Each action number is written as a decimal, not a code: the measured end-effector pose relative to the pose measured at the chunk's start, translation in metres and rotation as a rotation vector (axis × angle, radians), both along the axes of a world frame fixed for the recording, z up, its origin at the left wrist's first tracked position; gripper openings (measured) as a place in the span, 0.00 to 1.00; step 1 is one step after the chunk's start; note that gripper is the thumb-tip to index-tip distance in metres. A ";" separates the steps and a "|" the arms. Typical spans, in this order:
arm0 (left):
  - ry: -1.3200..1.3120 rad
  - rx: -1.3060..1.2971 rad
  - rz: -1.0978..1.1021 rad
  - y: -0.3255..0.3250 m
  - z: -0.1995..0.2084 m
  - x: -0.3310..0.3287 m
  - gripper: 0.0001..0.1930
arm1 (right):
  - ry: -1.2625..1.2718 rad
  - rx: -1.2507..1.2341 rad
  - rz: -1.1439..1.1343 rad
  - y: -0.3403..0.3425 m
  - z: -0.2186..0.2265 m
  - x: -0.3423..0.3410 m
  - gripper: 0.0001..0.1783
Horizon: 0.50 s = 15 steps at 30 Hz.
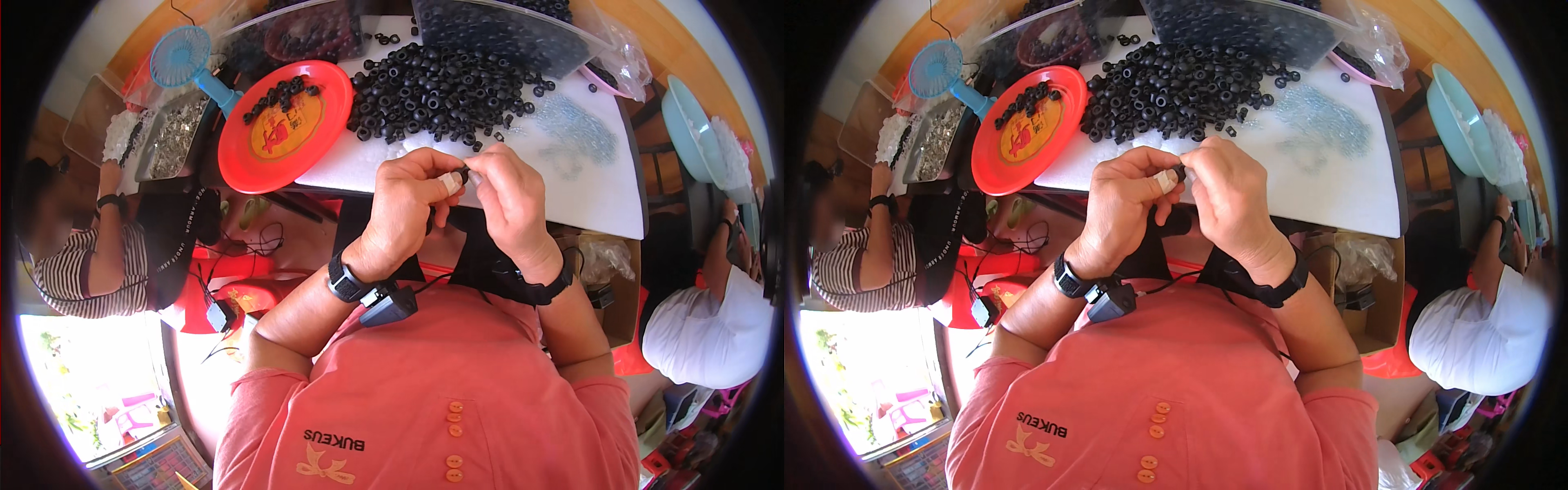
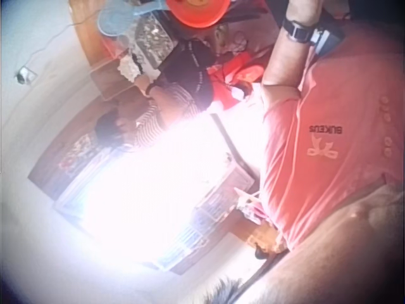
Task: Manually assembling or sorting small black plastic eyelets or components at a workshop table.
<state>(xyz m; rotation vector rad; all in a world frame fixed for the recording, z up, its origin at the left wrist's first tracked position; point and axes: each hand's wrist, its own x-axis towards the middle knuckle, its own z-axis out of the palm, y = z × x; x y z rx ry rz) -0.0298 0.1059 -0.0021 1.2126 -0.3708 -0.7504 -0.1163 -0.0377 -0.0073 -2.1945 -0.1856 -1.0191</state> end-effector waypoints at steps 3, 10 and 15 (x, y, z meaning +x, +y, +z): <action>-0.018 0.020 -0.050 0.002 0.001 0.003 0.07 | 0.043 0.142 0.031 0.001 -0.006 -0.002 0.13; -0.015 0.010 -0.059 0.006 0.008 -0.002 0.07 | -0.003 0.023 -0.058 0.010 0.000 -0.008 0.12; -0.044 -0.018 -0.040 0.006 0.008 -0.001 0.08 | 0.062 0.130 -0.033 0.024 0.003 -0.010 0.15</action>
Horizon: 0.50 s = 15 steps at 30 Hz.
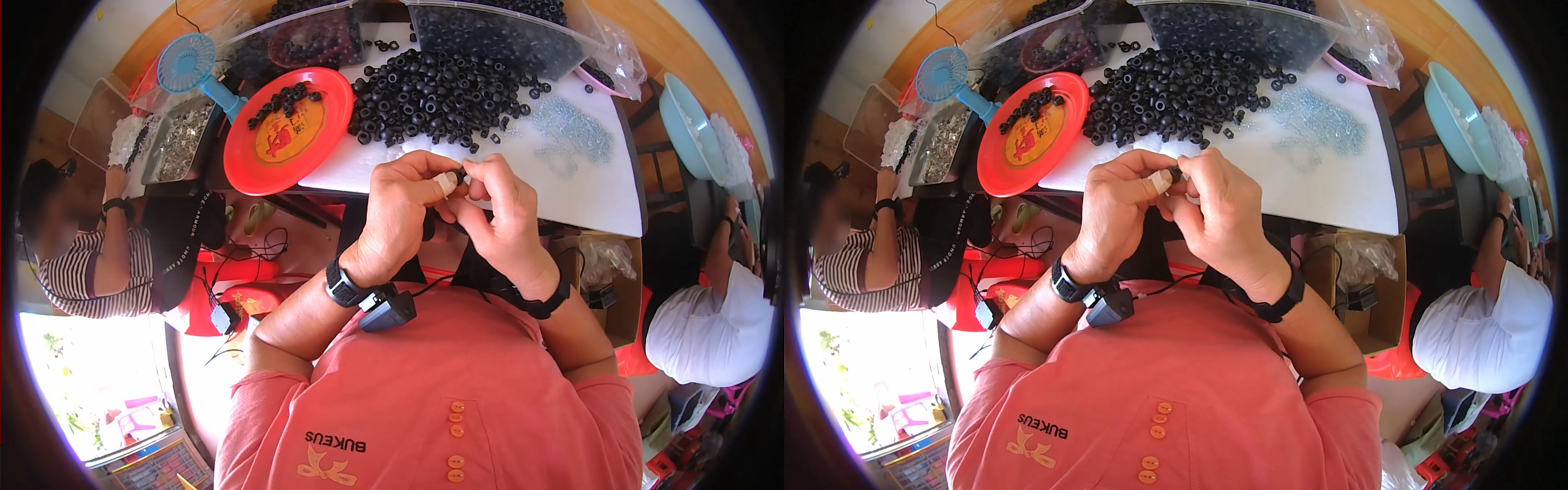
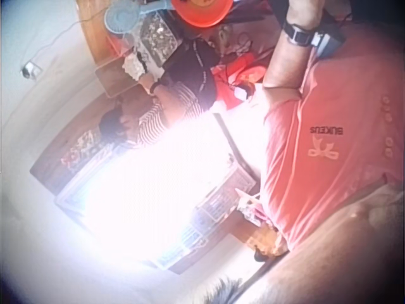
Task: Manually assembling or sorting small black plastic eyelets or components at a workshop table.
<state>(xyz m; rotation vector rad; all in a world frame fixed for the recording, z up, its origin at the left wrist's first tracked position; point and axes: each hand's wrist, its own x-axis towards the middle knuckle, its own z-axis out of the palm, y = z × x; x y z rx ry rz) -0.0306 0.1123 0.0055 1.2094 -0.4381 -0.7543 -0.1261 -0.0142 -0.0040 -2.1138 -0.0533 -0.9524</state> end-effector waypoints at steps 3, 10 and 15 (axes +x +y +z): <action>0.067 -0.080 0.035 -0.006 0.002 -0.009 0.08 | -0.116 -0.125 -0.188 0.007 -0.013 0.009 0.18; -0.003 0.029 0.005 0.004 0.013 -0.006 0.09 | -0.142 -0.254 -0.217 -0.003 -0.013 0.012 0.17; -0.048 0.098 -0.145 0.009 0.009 0.005 0.09 | -0.066 -0.305 -0.178 -0.002 -0.002 0.008 0.16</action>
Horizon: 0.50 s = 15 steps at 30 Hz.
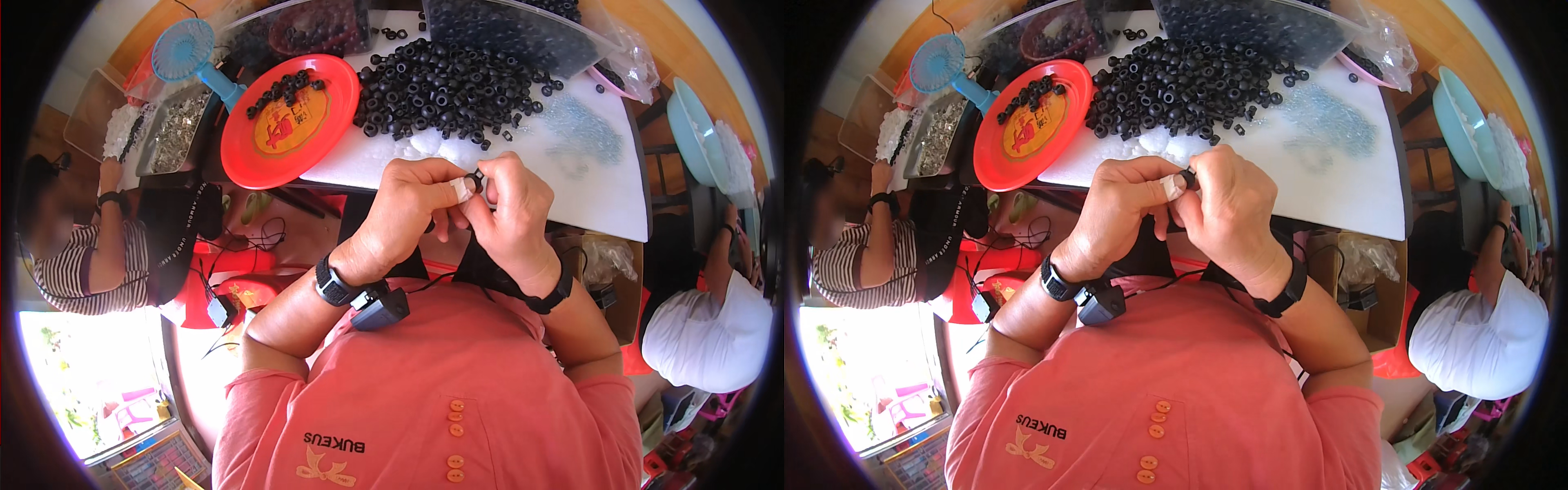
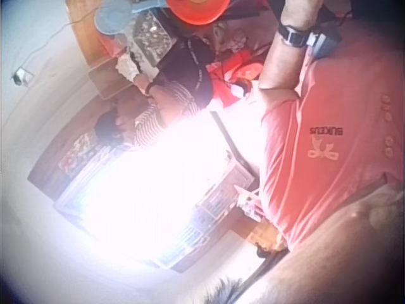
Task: Manually assembling or sorting small black plastic eyelets or components at a workshop table.
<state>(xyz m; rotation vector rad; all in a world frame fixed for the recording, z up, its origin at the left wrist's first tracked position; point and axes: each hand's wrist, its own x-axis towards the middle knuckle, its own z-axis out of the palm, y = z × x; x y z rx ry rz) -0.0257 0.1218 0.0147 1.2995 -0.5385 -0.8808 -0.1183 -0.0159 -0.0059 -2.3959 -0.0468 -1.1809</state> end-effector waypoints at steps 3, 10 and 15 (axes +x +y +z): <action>0.047 -0.020 0.016 0.001 -0.002 0.004 0.09 | 0.018 0.041 -0.009 0.006 -0.002 0.003 0.17; -0.070 0.032 0.075 -0.001 -0.004 -0.001 0.09 | 0.035 0.046 -0.030 0.006 -0.011 0.009 0.17; -0.082 0.058 0.093 0.000 -0.003 -0.005 0.10 | 0.001 0.035 0.088 0.000 -0.007 0.012 0.15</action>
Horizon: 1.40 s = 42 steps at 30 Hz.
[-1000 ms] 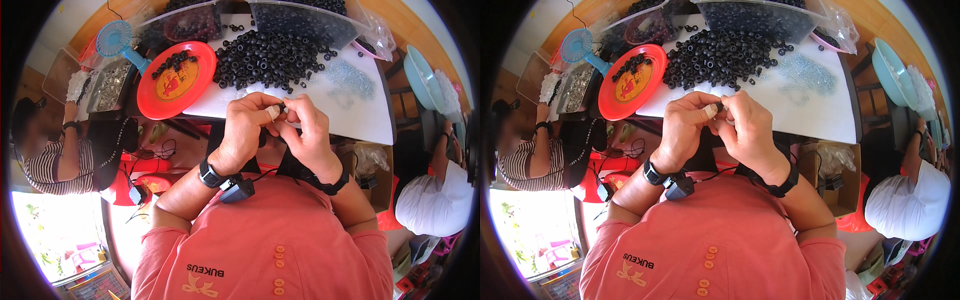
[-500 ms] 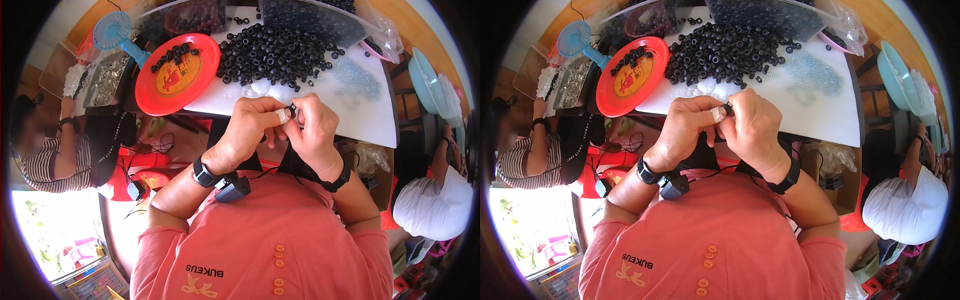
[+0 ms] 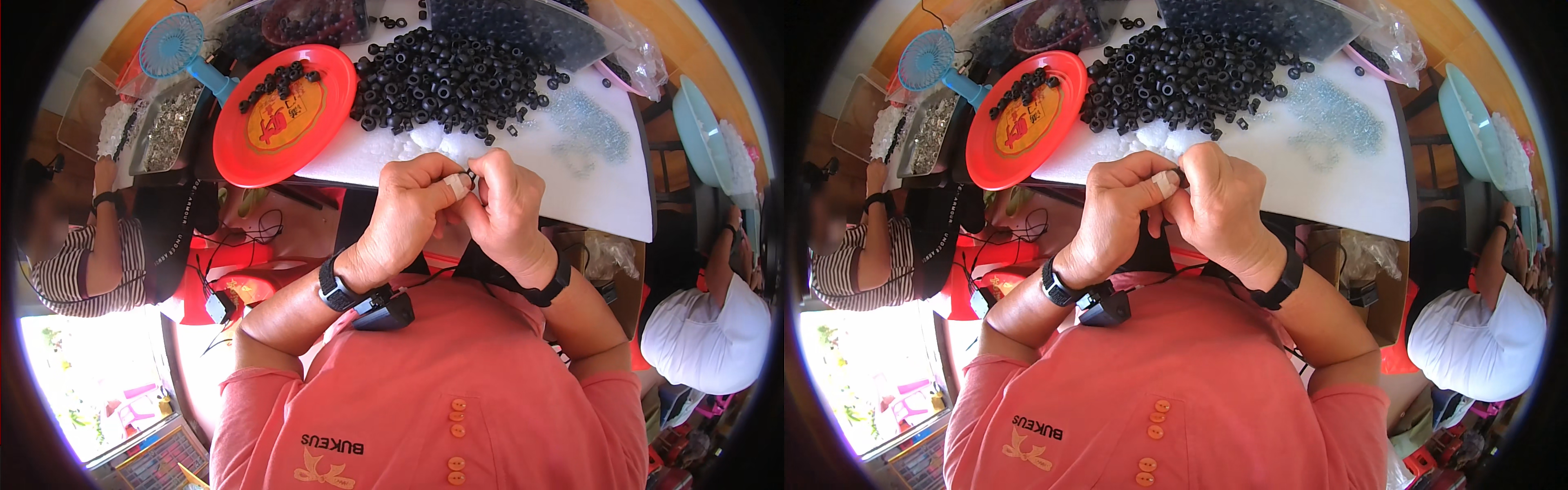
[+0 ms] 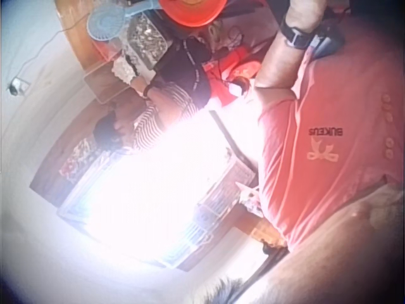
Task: Manually assembling or sorting small black plastic eyelets or components at a workshop table.
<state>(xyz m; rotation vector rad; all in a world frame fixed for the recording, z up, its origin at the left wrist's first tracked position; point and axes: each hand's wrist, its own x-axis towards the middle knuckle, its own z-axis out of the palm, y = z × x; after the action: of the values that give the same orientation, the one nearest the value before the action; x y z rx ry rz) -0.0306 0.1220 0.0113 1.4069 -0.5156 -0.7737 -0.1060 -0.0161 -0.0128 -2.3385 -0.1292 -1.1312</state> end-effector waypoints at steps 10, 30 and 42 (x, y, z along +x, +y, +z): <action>0.097 -0.043 -0.085 0.006 -0.001 0.011 0.12 | 0.084 0.025 0.035 0.000 0.006 0.002 0.13; -1.162 -0.018 -0.102 0.011 -0.019 0.033 0.17 | 0.772 0.103 -0.061 -0.016 0.037 0.019 0.10; -1.198 -0.067 -0.081 -0.001 -0.027 0.038 0.14 | 0.813 0.451 0.101 -0.030 0.033 0.013 0.07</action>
<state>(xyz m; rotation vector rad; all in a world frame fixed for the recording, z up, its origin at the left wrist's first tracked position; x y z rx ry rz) 0.0075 0.1211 -0.0160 1.6928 -1.4939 0.1260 -0.0930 -0.0457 0.0206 -2.1538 0.2718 -0.0789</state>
